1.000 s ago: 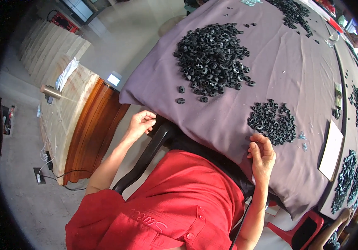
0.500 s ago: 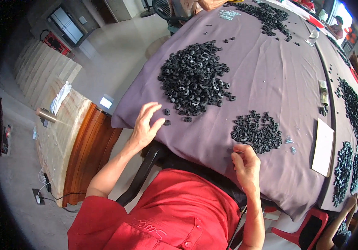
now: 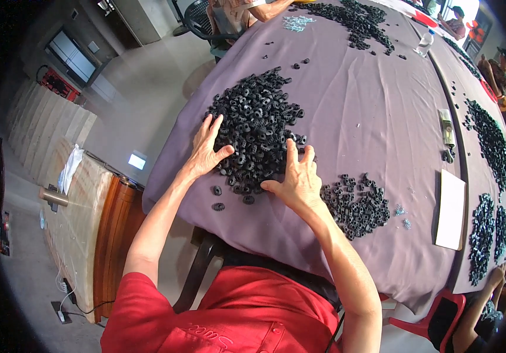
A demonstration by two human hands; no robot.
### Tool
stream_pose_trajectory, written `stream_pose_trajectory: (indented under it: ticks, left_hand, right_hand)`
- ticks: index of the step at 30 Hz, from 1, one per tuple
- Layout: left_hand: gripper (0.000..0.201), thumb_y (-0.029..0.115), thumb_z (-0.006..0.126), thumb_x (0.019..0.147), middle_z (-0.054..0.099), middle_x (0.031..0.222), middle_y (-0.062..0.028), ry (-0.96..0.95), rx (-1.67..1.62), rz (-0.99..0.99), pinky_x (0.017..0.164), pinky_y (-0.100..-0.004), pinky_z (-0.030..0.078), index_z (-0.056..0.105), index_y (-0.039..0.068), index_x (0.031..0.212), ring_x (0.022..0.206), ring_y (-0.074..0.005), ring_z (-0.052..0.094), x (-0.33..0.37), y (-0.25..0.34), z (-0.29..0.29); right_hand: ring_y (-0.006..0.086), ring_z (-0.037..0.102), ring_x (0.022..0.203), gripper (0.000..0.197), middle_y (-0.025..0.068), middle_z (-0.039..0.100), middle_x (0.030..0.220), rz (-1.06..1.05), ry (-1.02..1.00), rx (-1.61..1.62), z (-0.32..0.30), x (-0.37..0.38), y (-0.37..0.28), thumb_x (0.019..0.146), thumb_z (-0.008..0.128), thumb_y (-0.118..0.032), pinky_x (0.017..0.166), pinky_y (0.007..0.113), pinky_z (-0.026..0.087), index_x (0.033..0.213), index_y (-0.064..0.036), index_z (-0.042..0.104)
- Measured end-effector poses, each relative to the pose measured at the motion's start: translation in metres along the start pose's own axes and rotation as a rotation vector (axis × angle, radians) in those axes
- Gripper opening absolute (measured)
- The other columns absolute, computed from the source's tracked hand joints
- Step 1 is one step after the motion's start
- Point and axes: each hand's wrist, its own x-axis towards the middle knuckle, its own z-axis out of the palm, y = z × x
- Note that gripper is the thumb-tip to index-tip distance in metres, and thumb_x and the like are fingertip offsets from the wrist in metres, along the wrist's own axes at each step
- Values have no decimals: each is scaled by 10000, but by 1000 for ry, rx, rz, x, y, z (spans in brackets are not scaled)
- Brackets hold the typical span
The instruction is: The person picks up black plastic cord locks and small metal pins by hand, inserts a pin into each lock to assemble them, and places the finished units into a separate pile.
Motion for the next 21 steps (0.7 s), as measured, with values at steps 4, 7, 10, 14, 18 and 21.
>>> stream_pose_trajectory:
  ticks: [4,7,10,14,18,21]
  left_hand:
    - [1102,830,534,670,100,1530,-273,31,-63,57,1117,-588,122,253,153,1493,1405,-468,91,4,4,7]
    - [1029,810,554,676,140,1532,-235,56,-21,97,1113,-590,141,355,168,1455,1396,-482,104,10,14,10]
    - [981,775,579,693,186,1517,-225,79,-30,165,1106,-578,172,389,162,1436,1384,-464,168,21,20,16]
    - [960,736,604,707,208,1504,-238,73,-3,218,1103,-567,192,394,141,1430,1385,-436,193,32,25,22]
    - [902,671,645,731,217,1496,-249,80,-2,252,1092,-541,237,427,116,1408,1376,-425,223,47,34,26]
    - [855,621,673,743,230,1486,-251,77,-79,282,1097,-528,244,448,111,1392,1367,-418,245,57,41,33]
  right_hand:
    - [431,459,1193,1084,257,309,1378,-1,-9,10,7,15,-5,581,867,-369,910,479,491,1447,-114,267]
    - [404,516,1150,1039,243,352,1357,32,-6,40,7,22,-6,602,851,-378,910,457,494,1437,-105,296]
    - [390,544,1119,1028,236,375,1333,71,-30,51,4,31,-7,607,849,-361,899,441,499,1435,-99,299]
    - [380,569,1083,1005,226,404,1280,66,29,54,7,39,-6,611,850,-334,867,429,511,1420,-73,314]
    - [388,591,1043,966,228,419,1287,75,76,90,13,48,2,628,825,-359,847,430,515,1410,-71,335]
    - [387,603,998,909,216,438,1240,78,110,75,11,52,3,648,804,-306,828,431,519,1397,-64,349]
